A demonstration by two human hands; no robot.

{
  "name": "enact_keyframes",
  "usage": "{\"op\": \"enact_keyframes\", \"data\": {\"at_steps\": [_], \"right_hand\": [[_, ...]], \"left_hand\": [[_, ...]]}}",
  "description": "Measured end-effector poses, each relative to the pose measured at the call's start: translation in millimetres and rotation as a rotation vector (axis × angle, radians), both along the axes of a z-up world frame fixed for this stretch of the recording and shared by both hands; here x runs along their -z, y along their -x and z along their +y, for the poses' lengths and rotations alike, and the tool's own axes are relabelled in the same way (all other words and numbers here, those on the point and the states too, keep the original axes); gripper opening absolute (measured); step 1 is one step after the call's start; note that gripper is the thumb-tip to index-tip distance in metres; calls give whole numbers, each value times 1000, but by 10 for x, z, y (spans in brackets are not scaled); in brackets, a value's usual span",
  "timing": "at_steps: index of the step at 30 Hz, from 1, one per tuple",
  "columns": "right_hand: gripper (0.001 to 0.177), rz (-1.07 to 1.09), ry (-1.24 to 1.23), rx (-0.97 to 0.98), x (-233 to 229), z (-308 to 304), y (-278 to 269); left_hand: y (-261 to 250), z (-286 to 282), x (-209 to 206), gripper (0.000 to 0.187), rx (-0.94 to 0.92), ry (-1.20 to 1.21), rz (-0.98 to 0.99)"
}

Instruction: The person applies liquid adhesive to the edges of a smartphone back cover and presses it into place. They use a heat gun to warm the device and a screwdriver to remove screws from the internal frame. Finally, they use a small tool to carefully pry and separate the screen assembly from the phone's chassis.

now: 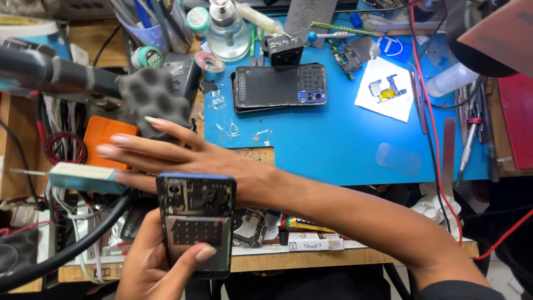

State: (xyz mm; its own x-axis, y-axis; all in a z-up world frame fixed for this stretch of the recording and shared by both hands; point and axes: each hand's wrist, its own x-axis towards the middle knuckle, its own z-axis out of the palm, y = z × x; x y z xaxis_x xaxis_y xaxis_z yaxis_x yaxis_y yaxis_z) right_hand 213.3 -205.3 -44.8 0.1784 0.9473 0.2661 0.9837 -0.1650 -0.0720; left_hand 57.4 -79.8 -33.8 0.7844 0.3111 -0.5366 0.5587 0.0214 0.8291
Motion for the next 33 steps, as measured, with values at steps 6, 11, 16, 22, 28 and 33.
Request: {"op": "enact_keyframes", "data": {"at_steps": [6,11,16,22,28,33], "right_hand": [[38,297,-221,173,379,-1489,108],[30,279,-122,898,147,-2750,306],[26,219,20,1424,57,-3289,424],[49,277,354,1559,187,-3186,295],[52,18,35,1232,203,-3282,479],[9,453,-759,1032,368,-2767,493]], "left_hand": [[-703,-390,-287,118,4,122,220],[-1107,-651,113,108,771,-145,-144],[-1549,-1122,440,78,1186,-579,-535],[-1851,-1271,738,90,1368,-693,-908],[-1768,-1146,818,99,1317,-876,-1054],[-1591,-1036,774,100,1205,-854,-1012]]}}
